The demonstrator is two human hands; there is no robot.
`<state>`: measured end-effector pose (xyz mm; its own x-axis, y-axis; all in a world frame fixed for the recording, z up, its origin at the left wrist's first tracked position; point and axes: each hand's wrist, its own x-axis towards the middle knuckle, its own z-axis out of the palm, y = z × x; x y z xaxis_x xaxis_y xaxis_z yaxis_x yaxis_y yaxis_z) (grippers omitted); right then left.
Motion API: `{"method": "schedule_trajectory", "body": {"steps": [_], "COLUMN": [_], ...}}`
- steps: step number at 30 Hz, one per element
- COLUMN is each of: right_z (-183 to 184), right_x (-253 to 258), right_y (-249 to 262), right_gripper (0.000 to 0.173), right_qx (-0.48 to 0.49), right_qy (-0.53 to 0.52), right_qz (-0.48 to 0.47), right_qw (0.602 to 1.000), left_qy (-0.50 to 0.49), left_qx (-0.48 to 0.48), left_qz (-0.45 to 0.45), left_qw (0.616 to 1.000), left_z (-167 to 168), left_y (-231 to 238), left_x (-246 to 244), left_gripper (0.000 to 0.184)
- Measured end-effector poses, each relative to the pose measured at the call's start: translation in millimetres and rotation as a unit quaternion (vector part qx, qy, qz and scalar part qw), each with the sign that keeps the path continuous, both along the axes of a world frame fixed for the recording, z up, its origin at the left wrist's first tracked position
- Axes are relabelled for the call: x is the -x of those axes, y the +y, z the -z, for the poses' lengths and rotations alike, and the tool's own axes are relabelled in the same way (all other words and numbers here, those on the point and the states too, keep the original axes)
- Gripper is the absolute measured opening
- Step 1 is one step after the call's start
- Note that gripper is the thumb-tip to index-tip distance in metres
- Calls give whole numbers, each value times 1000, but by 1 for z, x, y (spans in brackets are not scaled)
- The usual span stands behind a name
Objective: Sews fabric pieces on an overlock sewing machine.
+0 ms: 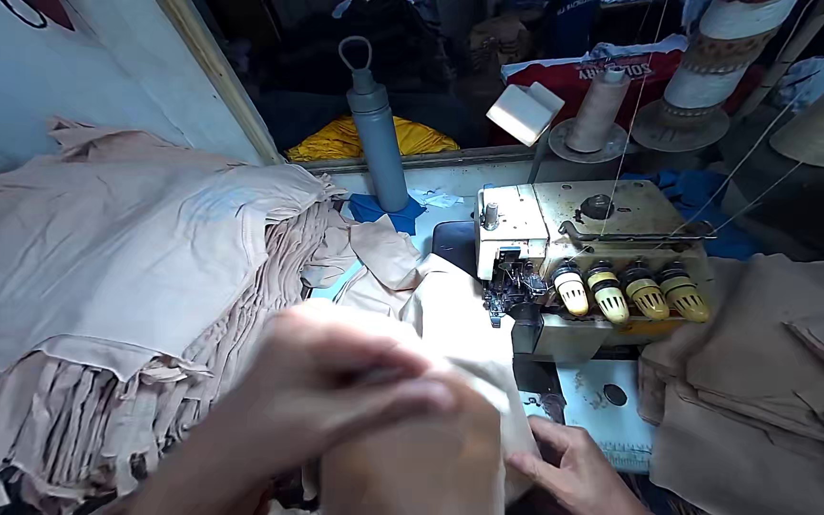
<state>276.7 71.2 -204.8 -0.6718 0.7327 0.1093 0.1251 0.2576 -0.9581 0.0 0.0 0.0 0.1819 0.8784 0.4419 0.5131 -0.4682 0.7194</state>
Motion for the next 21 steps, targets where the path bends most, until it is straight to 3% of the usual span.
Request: {"method": "schedule_trajectory", "body": {"steps": [3,6,11,16,18,21], "right_z": [-15,-42,-55,-34,-22,-5], "right_x": [5,16,48,48,45,44], "right_y": [2,14,33,15,7,-1], "right_gripper": [28,26,51,14,18,25], "right_qx": [-98,-96,0,-81,-131,-126], "right_qy": [44,128,225,103,65,62], "right_qz": [108,115,27,72,121,173], "right_qw": [988,980,974,989,982,975], "left_qy": [57,29,-17,-12,18,61], "left_qx": [33,53,40,34,48,54], "left_qz": [-135,-174,-73,-98,-110,-114], "left_qw": [989,983,996,995,993,990], "left_z": [70,104,102,91,94,105], "left_y": [48,62,68,80,88,100], "left_x": [-14,-21,-19,-20,-20,-21], "left_gripper": [8,11,11,5,6,10]}}
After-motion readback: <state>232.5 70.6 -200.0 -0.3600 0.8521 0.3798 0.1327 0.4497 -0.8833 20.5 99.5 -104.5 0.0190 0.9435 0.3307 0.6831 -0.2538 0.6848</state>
